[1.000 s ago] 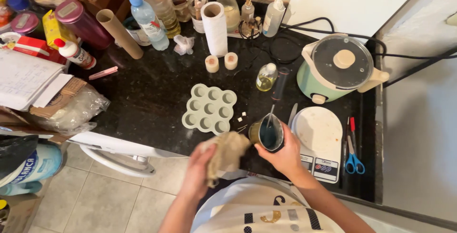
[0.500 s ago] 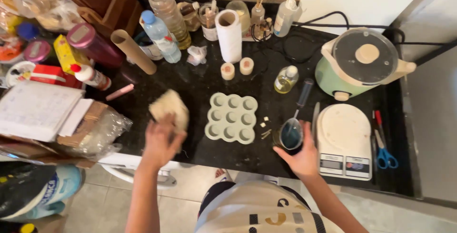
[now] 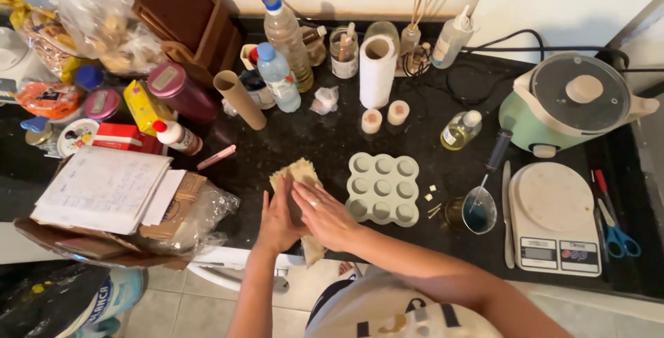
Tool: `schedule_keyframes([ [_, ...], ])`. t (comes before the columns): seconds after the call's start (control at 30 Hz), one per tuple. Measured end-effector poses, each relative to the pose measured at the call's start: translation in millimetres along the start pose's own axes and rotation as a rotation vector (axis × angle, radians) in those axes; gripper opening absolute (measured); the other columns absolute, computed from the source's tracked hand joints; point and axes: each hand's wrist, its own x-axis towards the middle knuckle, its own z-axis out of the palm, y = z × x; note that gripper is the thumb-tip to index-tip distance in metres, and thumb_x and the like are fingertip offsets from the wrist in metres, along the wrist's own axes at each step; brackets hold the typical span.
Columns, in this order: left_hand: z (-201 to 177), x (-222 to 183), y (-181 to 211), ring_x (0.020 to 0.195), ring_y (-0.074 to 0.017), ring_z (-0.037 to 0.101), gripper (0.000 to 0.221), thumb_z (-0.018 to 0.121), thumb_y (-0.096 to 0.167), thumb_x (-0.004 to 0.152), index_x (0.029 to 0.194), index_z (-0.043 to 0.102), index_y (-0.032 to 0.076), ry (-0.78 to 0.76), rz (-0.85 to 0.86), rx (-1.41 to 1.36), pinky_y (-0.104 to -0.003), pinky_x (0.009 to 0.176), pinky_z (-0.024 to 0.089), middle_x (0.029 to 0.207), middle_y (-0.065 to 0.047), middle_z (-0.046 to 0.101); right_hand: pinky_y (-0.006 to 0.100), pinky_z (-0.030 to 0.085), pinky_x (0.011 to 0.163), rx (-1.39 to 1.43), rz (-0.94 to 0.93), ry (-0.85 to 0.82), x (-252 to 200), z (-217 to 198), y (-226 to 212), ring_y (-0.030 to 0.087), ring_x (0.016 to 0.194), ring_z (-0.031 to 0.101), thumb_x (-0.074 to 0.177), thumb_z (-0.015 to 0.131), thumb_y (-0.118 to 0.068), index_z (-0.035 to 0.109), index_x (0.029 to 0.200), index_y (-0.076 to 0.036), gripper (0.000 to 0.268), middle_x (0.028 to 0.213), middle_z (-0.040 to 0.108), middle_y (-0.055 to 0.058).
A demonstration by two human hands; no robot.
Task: Measuring the temperature of liquid wax in a metal container using a digital thermometer
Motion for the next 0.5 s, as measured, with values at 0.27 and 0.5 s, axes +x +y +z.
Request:
schedule_keyframes([
  [0.27,-16,2,2,0.158,-0.0233,0.017,0.156,0.099,0.042,0.053,0.162,-0.004,-0.001,-0.177,-0.131,0.058,-0.055,0.128,-0.004,0.173,-0.003,0.016,0.051,0.026,0.125,-0.215,-0.037,-0.011,-9,19,0,0.041,0.145,0.042,0.092,0.06,-0.021,0.053,0.14,0.011,0.058,0.153,0.048,0.029],
  [0.5,-9,12,-5,0.158,-0.0203,0.013,0.165,0.1,0.068,0.043,0.165,0.002,0.015,-0.188,-0.188,0.143,-0.052,0.124,-0.012,0.171,-0.009,0.016,0.048,0.025,0.125,-0.203,0.005,-0.675,-17,-50,-36,0.032,0.124,0.054,0.088,0.062,-0.018,0.081,0.102,-0.005,0.027,0.121,0.065,0.021],
])
